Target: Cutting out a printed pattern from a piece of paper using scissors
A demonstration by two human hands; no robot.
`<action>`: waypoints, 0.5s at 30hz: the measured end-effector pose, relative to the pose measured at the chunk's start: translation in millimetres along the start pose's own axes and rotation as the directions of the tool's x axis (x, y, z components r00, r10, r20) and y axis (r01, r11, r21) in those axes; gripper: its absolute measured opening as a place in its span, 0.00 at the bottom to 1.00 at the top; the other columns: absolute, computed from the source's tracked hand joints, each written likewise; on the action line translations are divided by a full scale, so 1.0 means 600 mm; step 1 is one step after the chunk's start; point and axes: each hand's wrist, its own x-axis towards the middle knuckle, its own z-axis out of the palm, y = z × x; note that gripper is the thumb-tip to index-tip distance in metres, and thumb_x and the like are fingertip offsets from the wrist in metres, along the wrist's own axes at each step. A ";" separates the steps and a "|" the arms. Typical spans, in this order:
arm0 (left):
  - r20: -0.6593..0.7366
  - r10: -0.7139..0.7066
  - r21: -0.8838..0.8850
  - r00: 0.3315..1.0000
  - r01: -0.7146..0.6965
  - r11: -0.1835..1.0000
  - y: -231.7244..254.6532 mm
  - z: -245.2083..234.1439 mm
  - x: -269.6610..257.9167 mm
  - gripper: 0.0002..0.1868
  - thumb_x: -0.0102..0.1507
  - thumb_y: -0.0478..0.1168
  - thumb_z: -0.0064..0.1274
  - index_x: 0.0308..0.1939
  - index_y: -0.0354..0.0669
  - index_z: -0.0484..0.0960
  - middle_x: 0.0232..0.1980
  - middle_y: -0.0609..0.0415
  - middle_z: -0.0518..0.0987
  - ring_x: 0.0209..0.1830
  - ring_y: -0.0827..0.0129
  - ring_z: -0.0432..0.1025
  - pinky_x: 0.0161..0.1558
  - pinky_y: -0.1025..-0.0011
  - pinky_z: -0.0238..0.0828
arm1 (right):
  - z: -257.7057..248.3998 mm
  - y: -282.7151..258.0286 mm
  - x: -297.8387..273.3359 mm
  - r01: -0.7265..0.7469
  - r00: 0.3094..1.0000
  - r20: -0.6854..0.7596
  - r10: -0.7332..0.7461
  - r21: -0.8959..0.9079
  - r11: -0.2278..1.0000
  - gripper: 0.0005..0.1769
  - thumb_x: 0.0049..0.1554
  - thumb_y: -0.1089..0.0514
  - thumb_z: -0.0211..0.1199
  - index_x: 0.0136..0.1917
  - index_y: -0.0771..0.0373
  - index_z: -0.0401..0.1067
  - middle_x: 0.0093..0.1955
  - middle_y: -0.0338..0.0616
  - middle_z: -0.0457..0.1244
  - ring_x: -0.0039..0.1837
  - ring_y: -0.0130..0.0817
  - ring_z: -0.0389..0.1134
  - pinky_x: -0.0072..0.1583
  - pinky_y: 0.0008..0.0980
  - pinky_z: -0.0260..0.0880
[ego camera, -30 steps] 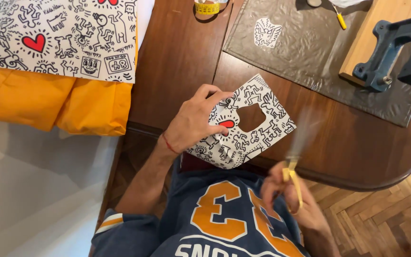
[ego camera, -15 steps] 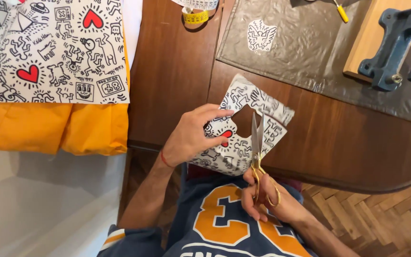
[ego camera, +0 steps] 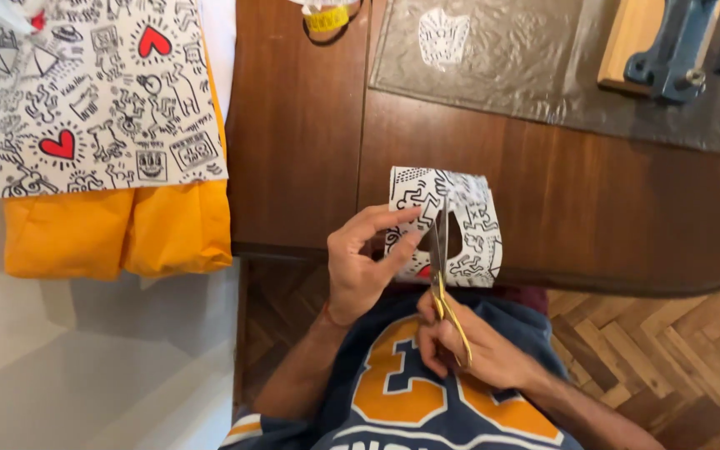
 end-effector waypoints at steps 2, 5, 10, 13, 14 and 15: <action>-0.067 -0.038 -0.057 0.997 0.034 0.998 -0.010 0.021 -0.016 0.09 0.71 0.35 0.71 0.55 0.38 0.94 0.52 0.50 0.92 0.52 0.70 0.84 0.54 0.76 0.81 | 0.007 -0.002 -0.009 -0.003 0.999 -0.038 0.002 -0.026 1.000 0.28 0.77 0.30 0.42 0.53 0.56 0.53 0.33 0.43 0.63 0.34 0.30 0.58 0.40 0.30 0.59; -0.114 -0.002 -0.096 0.993 -0.009 0.995 0.001 0.041 -0.014 0.07 0.70 0.32 0.72 0.52 0.39 0.94 0.47 0.53 0.90 0.46 0.73 0.82 0.48 0.77 0.78 | 0.001 0.000 -0.005 0.055 0.994 -0.090 -0.064 -0.090 0.994 0.28 0.77 0.29 0.43 0.53 0.55 0.53 0.34 0.39 0.59 0.35 0.29 0.55 0.40 0.30 0.58; -0.020 -0.002 -0.054 1.000 0.000 0.999 0.016 0.056 -0.019 0.14 0.70 0.31 0.70 0.60 0.42 0.94 0.47 0.59 0.87 0.38 0.80 0.72 0.39 0.78 0.67 | -0.011 0.012 -0.013 0.104 0.977 -0.165 -0.138 -0.201 0.974 0.33 0.74 0.23 0.41 0.50 0.54 0.52 0.36 0.38 0.57 0.37 0.28 0.50 0.39 0.30 0.55; -0.008 -0.058 -0.103 0.998 0.057 0.993 0.013 0.061 -0.030 0.12 0.72 0.37 0.72 0.60 0.40 0.95 0.40 0.62 0.86 0.29 0.84 0.59 0.32 0.77 0.54 | -0.012 0.013 -0.020 0.132 0.975 -0.150 -0.164 -0.203 0.970 0.37 0.73 0.18 0.43 0.52 0.55 0.52 0.37 0.37 0.53 0.38 0.28 0.49 0.40 0.32 0.53; -0.015 -0.047 -0.098 0.999 0.045 0.994 0.013 0.064 -0.032 0.11 0.72 0.36 0.72 0.59 0.39 0.95 0.43 0.58 0.89 0.31 0.83 0.64 0.33 0.79 0.59 | -0.012 0.016 -0.022 0.143 0.971 -0.156 -0.180 -0.223 0.964 0.37 0.73 0.18 0.43 0.52 0.55 0.52 0.38 0.36 0.51 0.38 0.28 0.48 0.42 0.32 0.53; -0.022 -0.030 -0.094 0.999 0.028 0.995 0.012 0.066 -0.030 0.10 0.73 0.35 0.71 0.58 0.39 0.95 0.46 0.54 0.92 0.33 0.82 0.70 0.35 0.80 0.65 | -0.015 0.016 -0.021 0.156 0.967 -0.160 -0.199 -0.246 0.957 0.37 0.73 0.18 0.43 0.52 0.55 0.53 0.40 0.35 0.50 0.39 0.28 0.48 0.44 0.33 0.53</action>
